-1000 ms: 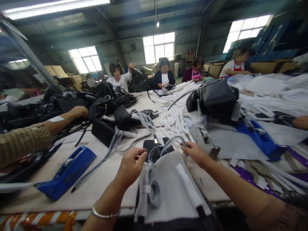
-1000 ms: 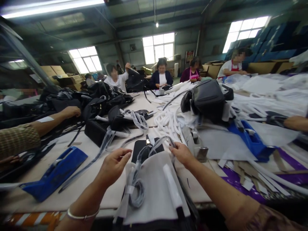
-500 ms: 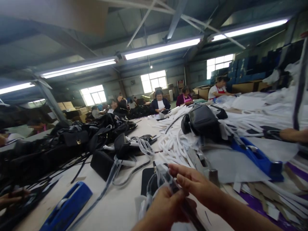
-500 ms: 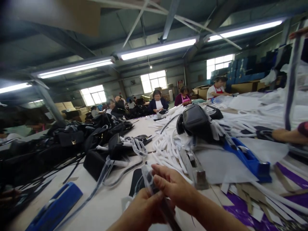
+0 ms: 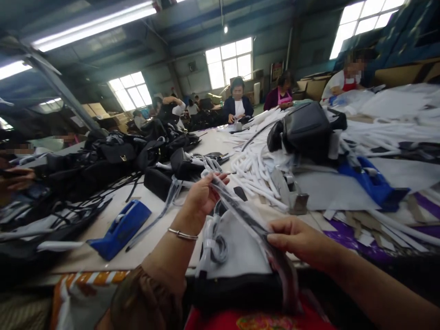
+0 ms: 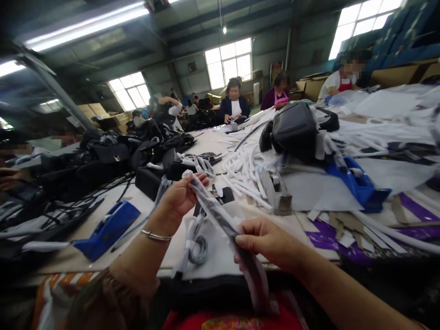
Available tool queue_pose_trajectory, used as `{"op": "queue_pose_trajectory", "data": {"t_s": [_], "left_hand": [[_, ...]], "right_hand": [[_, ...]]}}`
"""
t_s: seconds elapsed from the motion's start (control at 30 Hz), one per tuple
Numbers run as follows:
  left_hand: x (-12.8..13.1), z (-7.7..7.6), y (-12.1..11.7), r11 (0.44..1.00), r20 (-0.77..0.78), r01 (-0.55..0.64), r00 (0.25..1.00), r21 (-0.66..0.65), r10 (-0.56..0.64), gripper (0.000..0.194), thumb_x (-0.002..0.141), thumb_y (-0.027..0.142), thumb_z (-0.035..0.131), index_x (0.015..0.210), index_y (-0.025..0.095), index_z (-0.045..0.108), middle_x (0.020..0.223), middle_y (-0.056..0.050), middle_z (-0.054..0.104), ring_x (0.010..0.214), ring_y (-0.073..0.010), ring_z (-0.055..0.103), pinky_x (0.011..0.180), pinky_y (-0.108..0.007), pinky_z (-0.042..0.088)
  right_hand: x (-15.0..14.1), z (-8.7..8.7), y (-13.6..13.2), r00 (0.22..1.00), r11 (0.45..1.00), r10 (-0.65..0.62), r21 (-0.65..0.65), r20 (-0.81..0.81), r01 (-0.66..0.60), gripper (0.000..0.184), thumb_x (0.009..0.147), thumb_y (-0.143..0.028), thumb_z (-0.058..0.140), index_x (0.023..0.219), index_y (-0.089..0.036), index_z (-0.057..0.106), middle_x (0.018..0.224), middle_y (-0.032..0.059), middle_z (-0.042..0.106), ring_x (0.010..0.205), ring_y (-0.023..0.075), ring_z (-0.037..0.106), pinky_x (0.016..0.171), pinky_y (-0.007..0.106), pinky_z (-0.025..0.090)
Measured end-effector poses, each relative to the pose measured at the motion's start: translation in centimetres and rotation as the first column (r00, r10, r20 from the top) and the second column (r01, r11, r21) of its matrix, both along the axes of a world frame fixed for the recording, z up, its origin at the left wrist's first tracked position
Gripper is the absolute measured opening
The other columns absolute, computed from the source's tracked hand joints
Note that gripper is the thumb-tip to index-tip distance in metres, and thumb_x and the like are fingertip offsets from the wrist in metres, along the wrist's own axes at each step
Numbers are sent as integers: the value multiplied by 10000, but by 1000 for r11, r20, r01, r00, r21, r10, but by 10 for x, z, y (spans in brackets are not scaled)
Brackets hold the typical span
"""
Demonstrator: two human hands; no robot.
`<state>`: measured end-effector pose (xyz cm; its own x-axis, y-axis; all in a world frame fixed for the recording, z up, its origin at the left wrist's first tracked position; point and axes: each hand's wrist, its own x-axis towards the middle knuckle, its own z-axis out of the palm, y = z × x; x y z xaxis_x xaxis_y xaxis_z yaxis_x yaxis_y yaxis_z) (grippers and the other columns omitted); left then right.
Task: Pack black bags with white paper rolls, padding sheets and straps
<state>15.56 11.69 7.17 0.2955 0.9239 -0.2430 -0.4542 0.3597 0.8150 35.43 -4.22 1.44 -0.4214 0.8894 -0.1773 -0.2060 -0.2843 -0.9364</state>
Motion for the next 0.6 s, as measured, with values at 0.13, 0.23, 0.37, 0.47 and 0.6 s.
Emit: {"op": "queue_pose_trajectory", "data": {"t_s": [0.13, 0.23, 0.37, 0.47, 0.6], "left_hand": [[12, -19, -40, 938, 65, 345, 936, 20, -345, 513, 897, 562, 569, 1047, 80, 661, 965, -157, 733, 822, -229, 717, 727, -332, 590], [23, -30, -70, 865, -77, 498, 867, 69, -493, 438, 836, 514, 685, 885, 79, 685, 611, -30, 632, 506, -131, 592, 526, -253, 516], [24, -26, -58, 941, -147, 294, 951, 168, -271, 243, 902, 311, 638, 924, 74, 687, 685, -49, 685, 605, -138, 660, 683, -277, 553], [12, -15, -27, 982, -54, 64, 997, 181, -55, 207, 955, 229, 522, 977, 79, 662, 906, -111, 748, 873, -193, 725, 915, -364, 536], [2, -11, -19, 989, -20, -9, 1000, 149, 12, 251, 970, 291, 505, 1013, 88, 648, 910, -100, 755, 891, -195, 728, 951, -372, 525]], "right_hand": [[-11, 12, 17, 981, 981, -192, 17, 9, 191, 379, 736, -476, 782, 745, -125, 643, 643, 37, 708, 519, 139, 653, 528, 240, 529], [-19, 14, 31, 963, 962, -267, 43, -34, 269, 392, 716, -495, 789, 770, -128, 663, 667, 27, 712, 537, 134, 657, 577, 263, 550], [-24, 6, 27, 992, 988, -127, 91, -5, 127, 398, 768, -506, 743, 843, -118, 693, 816, 64, 751, 669, 150, 692, 682, 281, 545], [-25, -3, 13, 999, 1000, 20, -14, 42, -19, 378, 759, -472, 755, 879, -121, 680, 801, 61, 757, 640, 130, 674, 594, 231, 491], [-24, -11, 6, 999, 997, 38, -66, -2, -38, 397, 791, -504, 708, 877, -121, 654, 767, 68, 757, 589, 128, 672, 537, 218, 449]]}}
